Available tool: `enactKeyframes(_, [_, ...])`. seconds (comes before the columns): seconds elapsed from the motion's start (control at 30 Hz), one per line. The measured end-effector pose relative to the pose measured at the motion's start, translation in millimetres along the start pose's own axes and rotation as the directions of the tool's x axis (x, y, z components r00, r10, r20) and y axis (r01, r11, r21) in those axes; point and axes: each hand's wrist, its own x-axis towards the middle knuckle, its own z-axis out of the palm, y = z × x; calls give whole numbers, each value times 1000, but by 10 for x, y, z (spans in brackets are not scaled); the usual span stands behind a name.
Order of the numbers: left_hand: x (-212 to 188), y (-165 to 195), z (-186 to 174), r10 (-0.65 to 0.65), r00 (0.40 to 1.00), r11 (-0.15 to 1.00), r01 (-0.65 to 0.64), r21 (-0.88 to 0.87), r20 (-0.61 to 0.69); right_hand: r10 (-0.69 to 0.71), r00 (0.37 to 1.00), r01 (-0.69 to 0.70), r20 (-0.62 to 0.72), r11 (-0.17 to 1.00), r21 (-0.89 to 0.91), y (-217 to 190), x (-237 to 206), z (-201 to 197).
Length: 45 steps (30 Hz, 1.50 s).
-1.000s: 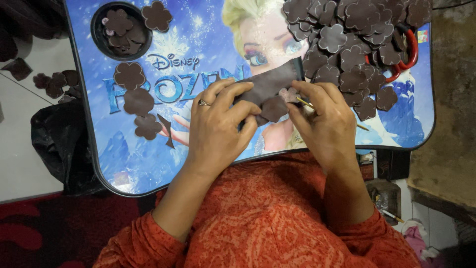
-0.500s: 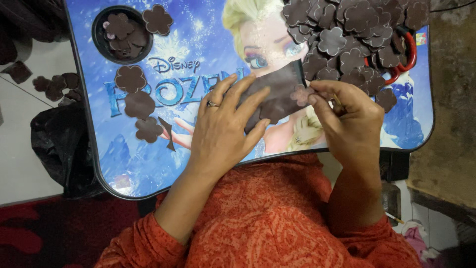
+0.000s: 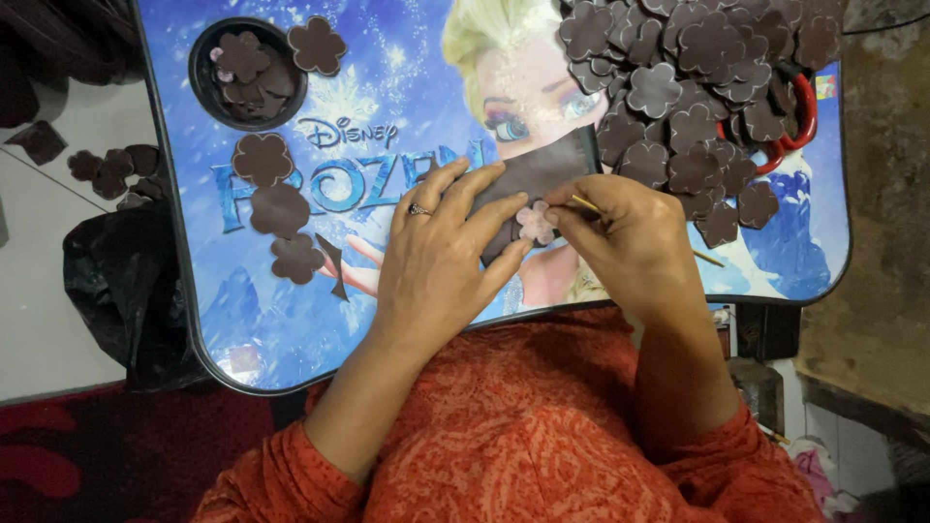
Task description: The person places small flower-shaped leather cutouts onto a larger dark leather piece using a thin stick to position and press them. They repeatedly pick up cutouts from a tray and arrange them on the work surface.
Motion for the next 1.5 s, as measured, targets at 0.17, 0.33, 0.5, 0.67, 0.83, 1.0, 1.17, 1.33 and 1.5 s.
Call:
enactKeyframes(0.17, [4, -21, -3, -10, 1000, 1000, 10, -8, 8, -53, 998, 51, -33, 996, -72, -29, 26, 38])
enactKeyframes(0.33, [7, -20, 11, -9, 1000, 1000, 9, 6, -2, -92, 995, 87, -44, 991, -97, -54, 18, 59])
enactKeyframes(0.5, [0, -32, 21, 4, 1000, 1000, -4, 10, -3, -147, 989, 141, -27, 977, -158, -42, 3, 79])
enactKeyframes(0.67, [4, -20, 9, 3, 1000, 1000, -3, 14, -3, -109, 993, 100, -50, 984, -145, -42, -57, -25])
enactKeyframes(0.83, [-4, -9, 9, 4, 1000, 1000, -4, 22, -2, -128, 992, 127, -9, 989, -79, -33, -157, -88])
enactKeyframes(1.0, [6, 9, 18, 9, 1000, 1000, -9, 28, -7, -116, 993, 117, 14, 987, -110, -8, -166, -33])
enactKeyframes(1.17, [8, 10, 16, 10, 1000, 999, -10, 31, -10, -136, 991, 137, 14, 981, -136, 11, -169, -25])
enactKeyframes(1.33, [4, 11, 26, -4, 1000, 1000, 4, 26, 2, -166, 986, 159, -12, 962, -224, 12, -232, 5])
enactKeyframes(1.5, [5, 11, 15, -2, 1000, 1000, 2, 12, 8, -134, 989, 119, -60, 971, -206, -2, -267, 82])
